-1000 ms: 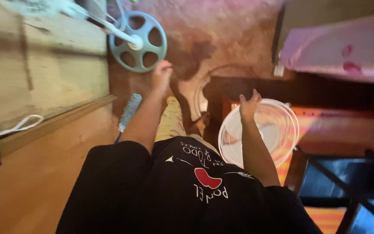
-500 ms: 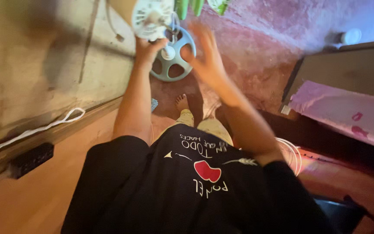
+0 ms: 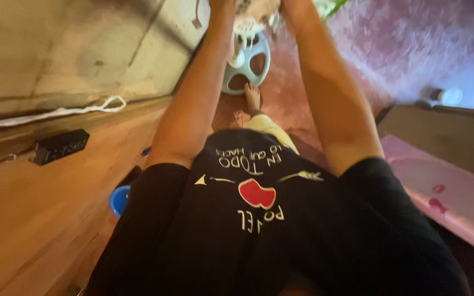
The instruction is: The person assembles a standing electric fan by hand. They attach the front grille, secure the fan blades to the motor hub, and then attach the rear grille to complete the assembly.
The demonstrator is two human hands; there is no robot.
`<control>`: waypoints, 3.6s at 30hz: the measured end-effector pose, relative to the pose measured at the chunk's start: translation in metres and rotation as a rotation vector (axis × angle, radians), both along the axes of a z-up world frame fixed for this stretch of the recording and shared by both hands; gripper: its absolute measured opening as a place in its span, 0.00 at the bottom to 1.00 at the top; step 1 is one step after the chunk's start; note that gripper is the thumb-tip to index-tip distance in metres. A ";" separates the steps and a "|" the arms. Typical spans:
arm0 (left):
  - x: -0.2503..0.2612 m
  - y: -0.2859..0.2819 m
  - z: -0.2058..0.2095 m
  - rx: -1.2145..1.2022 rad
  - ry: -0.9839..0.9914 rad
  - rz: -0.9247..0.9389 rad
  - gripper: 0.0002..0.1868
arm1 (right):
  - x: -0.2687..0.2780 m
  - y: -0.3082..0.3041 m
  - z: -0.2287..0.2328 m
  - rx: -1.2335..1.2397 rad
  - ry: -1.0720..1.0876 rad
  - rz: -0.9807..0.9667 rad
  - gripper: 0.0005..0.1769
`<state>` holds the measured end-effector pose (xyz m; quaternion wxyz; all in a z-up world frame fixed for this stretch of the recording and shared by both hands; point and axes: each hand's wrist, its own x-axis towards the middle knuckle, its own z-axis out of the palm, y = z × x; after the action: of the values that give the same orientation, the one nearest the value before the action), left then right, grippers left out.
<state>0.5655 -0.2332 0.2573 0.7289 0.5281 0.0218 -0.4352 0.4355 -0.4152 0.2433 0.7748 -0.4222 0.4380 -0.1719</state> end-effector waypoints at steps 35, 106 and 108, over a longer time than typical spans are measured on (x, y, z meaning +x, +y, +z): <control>-0.030 -0.001 0.048 -0.058 -0.341 -0.106 0.41 | -0.023 0.060 0.055 -0.087 -0.195 -0.119 0.37; -0.103 -0.102 -0.100 0.012 -0.555 -0.769 0.25 | -0.265 0.214 -0.042 -0.004 0.093 -0.524 0.42; -0.103 -0.097 -0.099 0.066 -0.557 -0.769 0.23 | -0.270 0.215 -0.045 0.015 0.149 -0.516 0.42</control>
<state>0.4624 -0.3300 0.1586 0.4760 0.6172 -0.3575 -0.5144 0.1653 -0.1998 0.1983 0.6739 -0.3022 0.5884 -0.3290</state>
